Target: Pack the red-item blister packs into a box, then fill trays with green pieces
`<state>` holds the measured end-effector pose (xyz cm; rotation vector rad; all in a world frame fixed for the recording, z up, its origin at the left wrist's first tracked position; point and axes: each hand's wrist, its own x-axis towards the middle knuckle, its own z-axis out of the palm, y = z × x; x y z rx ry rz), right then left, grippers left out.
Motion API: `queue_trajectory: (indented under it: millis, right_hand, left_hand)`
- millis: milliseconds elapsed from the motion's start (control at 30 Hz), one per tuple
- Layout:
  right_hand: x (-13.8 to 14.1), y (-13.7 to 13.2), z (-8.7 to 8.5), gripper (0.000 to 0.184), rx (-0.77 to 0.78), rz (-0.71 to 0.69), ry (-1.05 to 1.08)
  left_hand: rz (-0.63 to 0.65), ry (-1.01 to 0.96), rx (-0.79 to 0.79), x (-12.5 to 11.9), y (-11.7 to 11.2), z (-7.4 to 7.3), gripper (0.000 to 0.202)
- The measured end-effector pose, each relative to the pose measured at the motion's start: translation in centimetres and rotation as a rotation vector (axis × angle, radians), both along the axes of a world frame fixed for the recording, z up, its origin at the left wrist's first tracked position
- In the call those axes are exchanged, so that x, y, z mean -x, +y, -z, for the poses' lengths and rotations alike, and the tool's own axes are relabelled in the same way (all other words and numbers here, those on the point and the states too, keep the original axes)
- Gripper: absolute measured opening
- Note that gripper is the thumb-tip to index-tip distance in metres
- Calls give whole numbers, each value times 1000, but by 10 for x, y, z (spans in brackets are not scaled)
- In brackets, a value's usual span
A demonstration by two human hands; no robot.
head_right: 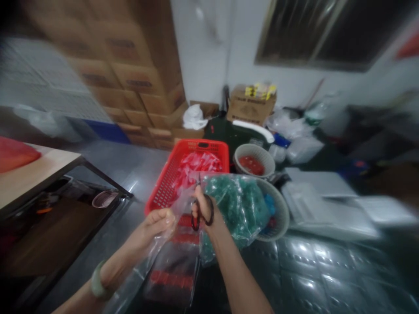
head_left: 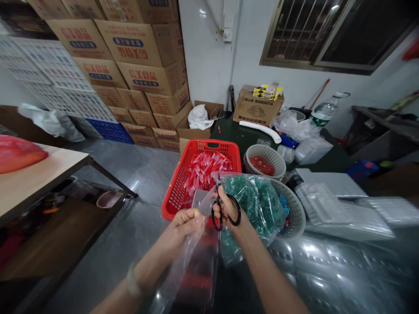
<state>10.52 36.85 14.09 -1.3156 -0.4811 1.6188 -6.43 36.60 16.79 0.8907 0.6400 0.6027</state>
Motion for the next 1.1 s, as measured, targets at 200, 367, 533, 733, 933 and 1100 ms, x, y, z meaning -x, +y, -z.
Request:
queue_trajectory:
  millis: [200, 367, 533, 733, 933, 1100]
  right_hand:
    - [3, 2, -1, 64, -18, 22, 103]
    - [0, 10, -2, 63, -98, 102, -3]
    - [0, 15, 7, 65, -105, 66, 20]
    - [-14, 22, 26, 63, -87, 113, 53]
    - [-33, 11, 29, 60, -147, 63, 155]
    - [-34, -35, 4, 41, -242, 76, -172]
  left_hand:
    - [61, 96, -52, 1, -8, 2, 34]
    - [56, 53, -22, 8, -10, -8, 35]
    - [23, 71, -12, 16, -9, -7, 34]
    - [-34, 60, -14, 25, -7, -1, 36]
    - [-213, 84, -42, 38, 8, 15, 33]
    - [-296, 279, -159, 69, 10, 26, 21]
